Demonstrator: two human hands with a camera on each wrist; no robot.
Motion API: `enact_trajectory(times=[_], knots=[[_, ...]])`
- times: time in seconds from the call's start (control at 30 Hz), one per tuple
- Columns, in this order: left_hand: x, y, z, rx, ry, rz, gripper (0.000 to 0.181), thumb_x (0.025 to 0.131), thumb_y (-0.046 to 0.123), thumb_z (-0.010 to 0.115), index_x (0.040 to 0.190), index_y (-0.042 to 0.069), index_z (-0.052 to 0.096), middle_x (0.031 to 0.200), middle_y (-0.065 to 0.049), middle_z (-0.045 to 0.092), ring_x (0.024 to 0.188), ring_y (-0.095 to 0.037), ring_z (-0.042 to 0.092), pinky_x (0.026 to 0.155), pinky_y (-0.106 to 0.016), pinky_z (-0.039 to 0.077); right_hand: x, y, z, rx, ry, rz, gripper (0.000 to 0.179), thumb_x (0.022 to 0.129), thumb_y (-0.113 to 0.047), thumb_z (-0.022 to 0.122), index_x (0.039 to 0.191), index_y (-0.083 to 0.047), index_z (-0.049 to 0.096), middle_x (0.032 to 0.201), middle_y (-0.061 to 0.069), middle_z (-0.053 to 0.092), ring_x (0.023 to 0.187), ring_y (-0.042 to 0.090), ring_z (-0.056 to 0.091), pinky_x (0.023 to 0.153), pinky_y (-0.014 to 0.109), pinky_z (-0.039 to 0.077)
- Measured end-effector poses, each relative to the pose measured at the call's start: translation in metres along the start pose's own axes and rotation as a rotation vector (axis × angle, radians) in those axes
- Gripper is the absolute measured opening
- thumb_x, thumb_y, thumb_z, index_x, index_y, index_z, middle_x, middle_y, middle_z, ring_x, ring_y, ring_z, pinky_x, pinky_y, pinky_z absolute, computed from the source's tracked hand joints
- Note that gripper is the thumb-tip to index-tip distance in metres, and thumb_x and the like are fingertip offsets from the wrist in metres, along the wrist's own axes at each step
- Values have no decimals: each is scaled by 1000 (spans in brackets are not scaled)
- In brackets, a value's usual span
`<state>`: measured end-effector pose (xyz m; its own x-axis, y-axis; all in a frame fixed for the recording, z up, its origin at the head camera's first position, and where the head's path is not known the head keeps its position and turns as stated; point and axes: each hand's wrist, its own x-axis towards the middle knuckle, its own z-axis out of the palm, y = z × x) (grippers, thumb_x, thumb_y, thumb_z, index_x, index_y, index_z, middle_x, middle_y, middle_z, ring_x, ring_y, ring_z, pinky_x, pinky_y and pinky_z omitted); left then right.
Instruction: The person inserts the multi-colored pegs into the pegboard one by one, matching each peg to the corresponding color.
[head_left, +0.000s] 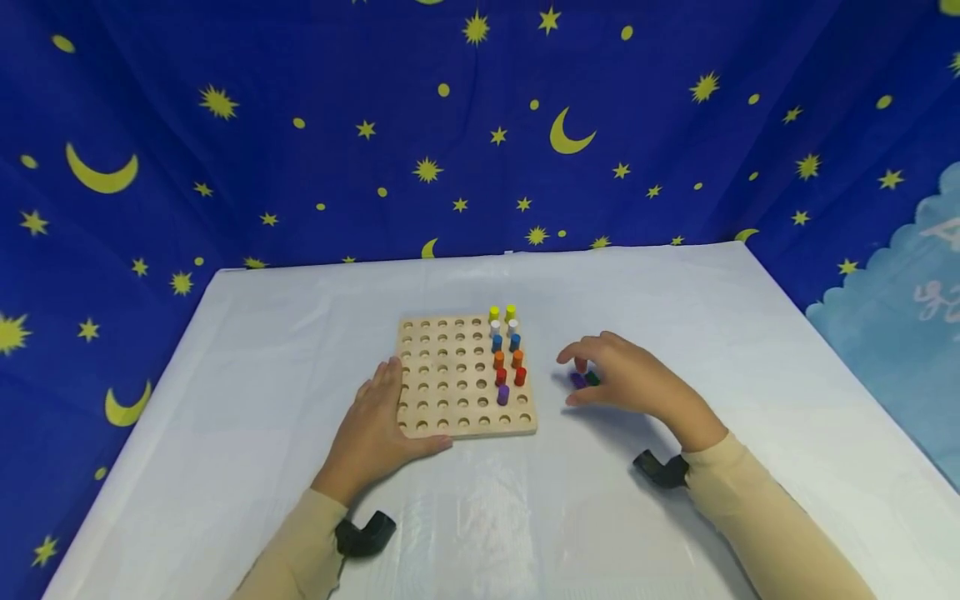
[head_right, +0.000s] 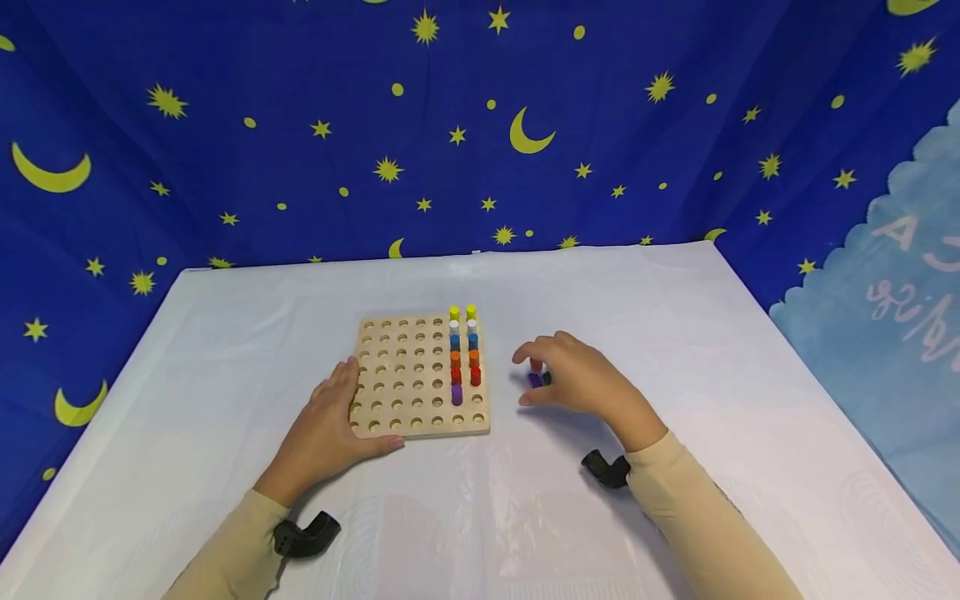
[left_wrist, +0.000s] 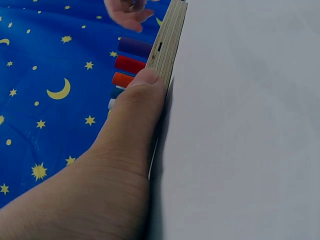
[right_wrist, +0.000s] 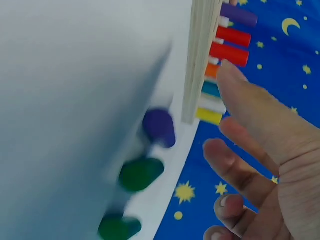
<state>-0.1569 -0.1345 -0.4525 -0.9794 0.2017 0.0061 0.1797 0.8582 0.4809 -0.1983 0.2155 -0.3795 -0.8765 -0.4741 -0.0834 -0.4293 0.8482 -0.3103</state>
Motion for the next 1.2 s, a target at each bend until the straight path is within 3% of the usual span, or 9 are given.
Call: enact_trajectory(times=[0.17, 0.53, 0.83, 1.2], knots=[[-1, -1, 1, -5, 1, -3, 148, 57, 90, 67, 158, -1, 8, 166, -18, 12, 155, -34, 13, 126, -50, 15, -2, 8, 1, -27, -58, 39, 58, 71, -37, 89, 121, -15, 69, 88, -7, 65, 84, 14, 52, 73, 30, 49], [-1, -1, 0, -8, 4, -3, 148, 57, 89, 67, 158, 0, 7, 166, -18, 13, 155, -33, 13, 126, -49, 16, 3, 9, 6, -27, -119, 72, 45, 80, -25, 83, 121, -12, 69, 88, -1, 65, 82, 15, 53, 75, 34, 52], [0, 0, 1, -5, 2, -3, 148, 57, 88, 68, 158, 0, 7, 166, -17, 13, 155, -33, 13, 127, -49, 15, 7, 7, 7, 7, -148, 38, 40, 84, -12, 77, 123, -10, 68, 93, -1, 67, 81, 15, 54, 76, 33, 53], [0, 0, 0, -3, 0, -1, 147, 58, 87, 69, 158, -1, 7, 166, -18, 13, 155, -34, 13, 127, -50, 15, 9, 8, 13, 133, -111, -54, 34, 83, -5, 76, 112, -18, 63, 92, -4, 65, 81, 15, 56, 74, 30, 50]])
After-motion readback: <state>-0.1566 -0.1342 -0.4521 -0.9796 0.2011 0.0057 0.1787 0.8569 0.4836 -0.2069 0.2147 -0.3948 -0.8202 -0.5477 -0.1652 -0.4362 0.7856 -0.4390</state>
